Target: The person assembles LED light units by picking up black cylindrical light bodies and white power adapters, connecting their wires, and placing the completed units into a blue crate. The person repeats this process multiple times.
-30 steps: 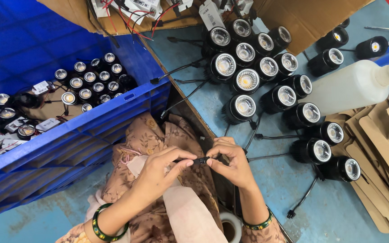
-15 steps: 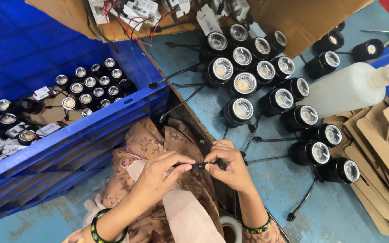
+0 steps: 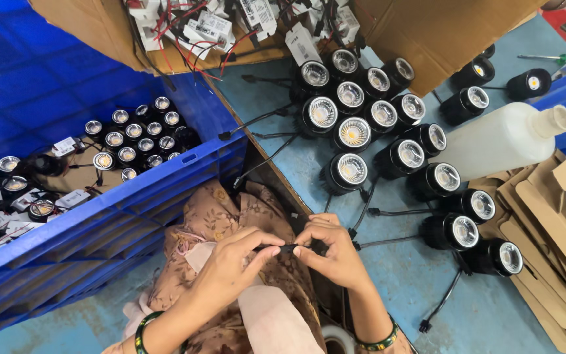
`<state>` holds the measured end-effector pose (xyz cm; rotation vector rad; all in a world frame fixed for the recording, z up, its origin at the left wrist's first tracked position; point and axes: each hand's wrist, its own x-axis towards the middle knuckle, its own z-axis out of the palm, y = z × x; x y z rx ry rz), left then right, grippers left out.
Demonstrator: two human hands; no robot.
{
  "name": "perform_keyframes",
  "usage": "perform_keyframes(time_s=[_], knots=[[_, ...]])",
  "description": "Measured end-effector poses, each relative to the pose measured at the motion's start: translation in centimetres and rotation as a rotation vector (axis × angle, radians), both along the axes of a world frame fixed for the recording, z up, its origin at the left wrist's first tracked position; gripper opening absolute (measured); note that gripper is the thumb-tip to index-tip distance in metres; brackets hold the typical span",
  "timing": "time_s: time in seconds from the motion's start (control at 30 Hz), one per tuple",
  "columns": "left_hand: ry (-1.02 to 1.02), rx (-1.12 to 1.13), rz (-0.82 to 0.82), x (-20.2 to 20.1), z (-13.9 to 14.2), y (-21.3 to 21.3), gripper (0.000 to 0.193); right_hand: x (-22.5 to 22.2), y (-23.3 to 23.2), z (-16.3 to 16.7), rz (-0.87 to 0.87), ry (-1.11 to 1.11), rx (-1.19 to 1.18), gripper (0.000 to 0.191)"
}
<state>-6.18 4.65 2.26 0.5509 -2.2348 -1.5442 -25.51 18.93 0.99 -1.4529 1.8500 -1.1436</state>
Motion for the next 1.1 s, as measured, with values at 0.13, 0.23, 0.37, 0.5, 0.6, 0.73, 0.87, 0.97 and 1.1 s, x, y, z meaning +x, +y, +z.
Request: perform_keyframes(time_s=[0.13,0.23,0.37,0.5,0.6,0.73,0.87,0.97,1.1], knots=[[0.011,0.097,0.009,-0.4,0.4,0.0,0.018,-0.6,0.2,0.0,0.034,-0.083,0.057,0.013],[-0.053,0.187,0.020,-0.5,0.4,0.1,0.020,-0.8,0.3,-0.2,0.027,-0.071,0.089,0.016],[-0.040,0.195,0.026,-0.8,0.3,0.2,0.018,-0.8,0.3,-0.4,0.029,-0.076,0.102,0.016],[-0.034,0.202,0.015,-1.1,0.3,0.2,0.015,-0.8,0.3,-0.5,0.002,-0.076,0.108,0.015],[0.021,0.191,-0.009,-1.1,0.3,0.2,0.012,-0.8,0.4,-0.8,-0.013,-0.070,0.103,0.014],[0.045,0.122,-0.006,-1.2,-0.2,0.5,0.010,-0.8,0.4,-0.9,-0.025,-0.086,0.092,0.014],[0.039,0.103,-0.011,-1.3,-1.2,0.3,0.010,-0.7,0.0,-0.3,-0.012,-0.058,0.061,0.013],[0.002,0.069,-0.045,-1.0,-1.8,-0.7,0.015,-0.1,-0.4,0.5,0.013,0.056,0.036,0.013],[-0.251,-0.171,-0.234,-0.8,-1.6,-2.6,0.042,1.7,-1.1,0.9,0.003,0.338,0.036,0.014]])
